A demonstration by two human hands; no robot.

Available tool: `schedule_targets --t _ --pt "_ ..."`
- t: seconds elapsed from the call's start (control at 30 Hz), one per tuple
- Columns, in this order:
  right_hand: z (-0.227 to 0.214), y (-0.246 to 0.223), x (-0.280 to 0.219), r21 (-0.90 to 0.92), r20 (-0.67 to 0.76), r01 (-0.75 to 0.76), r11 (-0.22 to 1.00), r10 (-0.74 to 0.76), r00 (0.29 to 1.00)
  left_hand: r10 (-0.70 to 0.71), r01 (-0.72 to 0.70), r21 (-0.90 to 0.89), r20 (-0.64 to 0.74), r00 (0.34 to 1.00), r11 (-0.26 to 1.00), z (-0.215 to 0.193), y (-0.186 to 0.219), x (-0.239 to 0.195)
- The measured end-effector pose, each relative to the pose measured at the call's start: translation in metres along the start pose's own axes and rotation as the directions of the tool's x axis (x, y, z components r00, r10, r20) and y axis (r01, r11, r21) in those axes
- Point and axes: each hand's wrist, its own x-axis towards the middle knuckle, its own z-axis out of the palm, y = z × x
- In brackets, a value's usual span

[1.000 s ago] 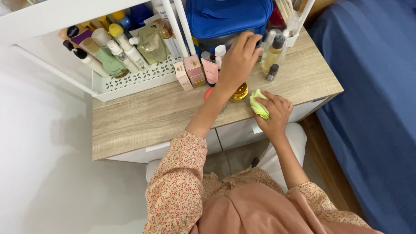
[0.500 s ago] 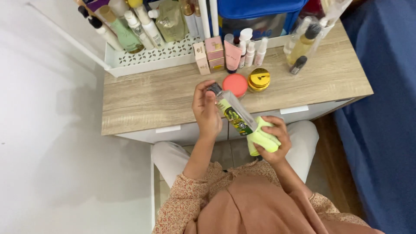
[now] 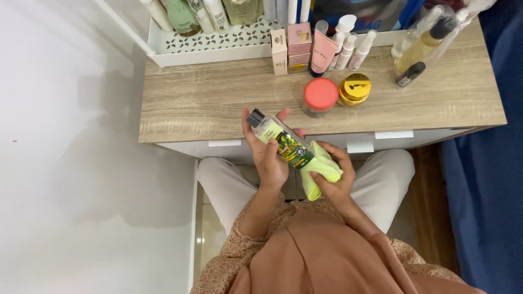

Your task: Cleaning and organizing various cosmetic bottles and containers on a vanity table using a yellow cloth.

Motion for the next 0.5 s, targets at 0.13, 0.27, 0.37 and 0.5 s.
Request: schedule_targets --t 0.13,0.27,0.37,0.5 --pt "-0.011 -0.005 0.006 -0.002 -0.02 0.008 1.0 -0.008 1.0 0.078 -0.081 0.073 0.043 0.996 0.994 -0.03 -0.02 -0.005" --pt "-0.016 -0.024 0.019 -0.248 0.071 0.133 0.96 -0.119 0.99 0.0 -0.001 0.117 0.009 1.0 0.993 -0.04 -0.03 -0.013" --pt "-0.006 -0.042 0.027 -0.33 0.221 0.257 0.908 -0.191 0.957 -0.062 0.066 0.149 -0.028 0.998 0.987 -0.035 -0.032 -0.017" --pt "0.006 -0.055 0.027 -0.39 0.4 0.374 0.841 -0.211 0.892 -0.043 0.038 0.22 0.016 0.999 0.975 -0.042 -0.034 -0.015"
